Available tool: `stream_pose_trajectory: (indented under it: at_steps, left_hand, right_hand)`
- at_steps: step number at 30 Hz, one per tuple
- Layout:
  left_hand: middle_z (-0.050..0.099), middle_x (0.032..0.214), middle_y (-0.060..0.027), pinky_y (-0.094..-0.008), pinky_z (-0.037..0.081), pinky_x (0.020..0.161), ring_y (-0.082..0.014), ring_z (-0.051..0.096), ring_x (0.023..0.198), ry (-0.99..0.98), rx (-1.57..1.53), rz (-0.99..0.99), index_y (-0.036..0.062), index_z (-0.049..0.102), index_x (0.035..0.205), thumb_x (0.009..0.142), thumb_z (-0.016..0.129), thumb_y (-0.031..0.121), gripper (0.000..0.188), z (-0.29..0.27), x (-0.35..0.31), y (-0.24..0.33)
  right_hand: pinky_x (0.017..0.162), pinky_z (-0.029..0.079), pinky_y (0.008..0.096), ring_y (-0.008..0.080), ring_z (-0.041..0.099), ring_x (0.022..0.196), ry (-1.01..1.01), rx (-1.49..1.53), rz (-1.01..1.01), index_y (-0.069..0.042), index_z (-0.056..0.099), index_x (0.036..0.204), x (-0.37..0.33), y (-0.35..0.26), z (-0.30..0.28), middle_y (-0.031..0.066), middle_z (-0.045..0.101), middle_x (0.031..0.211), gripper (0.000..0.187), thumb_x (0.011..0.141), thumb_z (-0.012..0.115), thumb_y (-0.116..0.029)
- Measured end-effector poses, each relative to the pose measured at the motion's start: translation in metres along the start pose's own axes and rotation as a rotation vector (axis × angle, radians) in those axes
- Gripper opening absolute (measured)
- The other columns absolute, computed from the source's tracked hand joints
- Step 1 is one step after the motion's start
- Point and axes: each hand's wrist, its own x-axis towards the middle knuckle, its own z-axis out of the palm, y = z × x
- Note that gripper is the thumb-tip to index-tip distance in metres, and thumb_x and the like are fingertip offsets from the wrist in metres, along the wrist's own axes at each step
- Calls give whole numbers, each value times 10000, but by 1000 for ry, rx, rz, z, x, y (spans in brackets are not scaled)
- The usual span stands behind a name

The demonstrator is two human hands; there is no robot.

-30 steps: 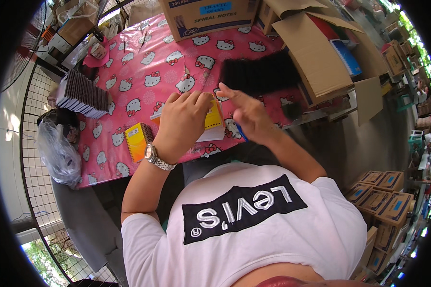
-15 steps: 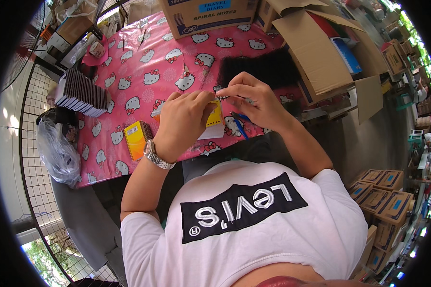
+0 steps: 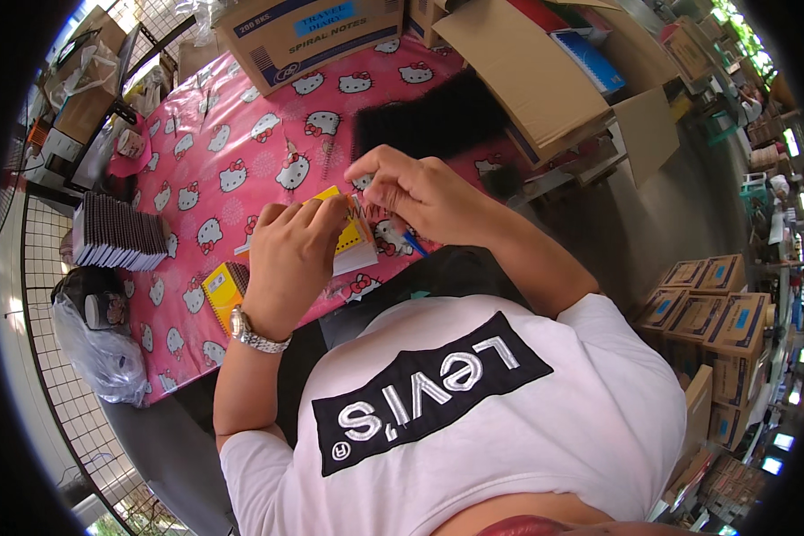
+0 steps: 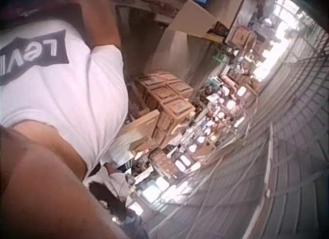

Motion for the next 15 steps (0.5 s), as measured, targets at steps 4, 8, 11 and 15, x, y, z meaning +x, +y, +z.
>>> stream_pose_trajectory:
  at_steps: [4, 8, 11, 15]
  left_hand:
    - [648, 852, -71, -410, 442, 816, -262, 638, 827, -44, -49, 85, 72, 586, 1057, 834, 688, 117, 249, -8, 5, -2]
    - [645, 930, -72, -423, 417, 945, -270, 615, 960, -35, 1, 155, 66, 585, 1053, 826, 690, 138, 260, -9, 8, -10]
    - [630, 1071, -67, -579, 310, 1050, -274, 510, 1224, -26, 117, 67, 115, 600, 1070, 859, 682, 198, 241, -5, -4, -10]
    - [567, 1196, -81, -744, 181, 1041, -347, 349, 1385, 108, 399, -249, 178, 614, 1093, 912, 654, 255, 200, 9, -19, 15]
  right_hand:
    - [859, 515, 407, 277, 657, 1016, 438, -201, 124, -41, 571, 1197, -8, 108, -46, 186, 662, 1088, 370, 985, 589, -343]
    - [998, 455, 465, 371, 571, 1172, 433, -1195, 638, -48, 611, 1185, -79, 246, -57, 200, 562, 1303, 530, 834, 745, -421]
    - [1041, 432, 441, 346, 544, 1227, 357, -1041, 713, -46, 620, 1200, -82, 258, -55, 195, 533, 1344, 579, 785, 787, -413]
    - [1038, 433, 420, 286, 534, 1258, 193, -262, 160, -35, 607, 1255, -29, 171, -72, 142, 585, 1299, 590, 831, 724, -429]
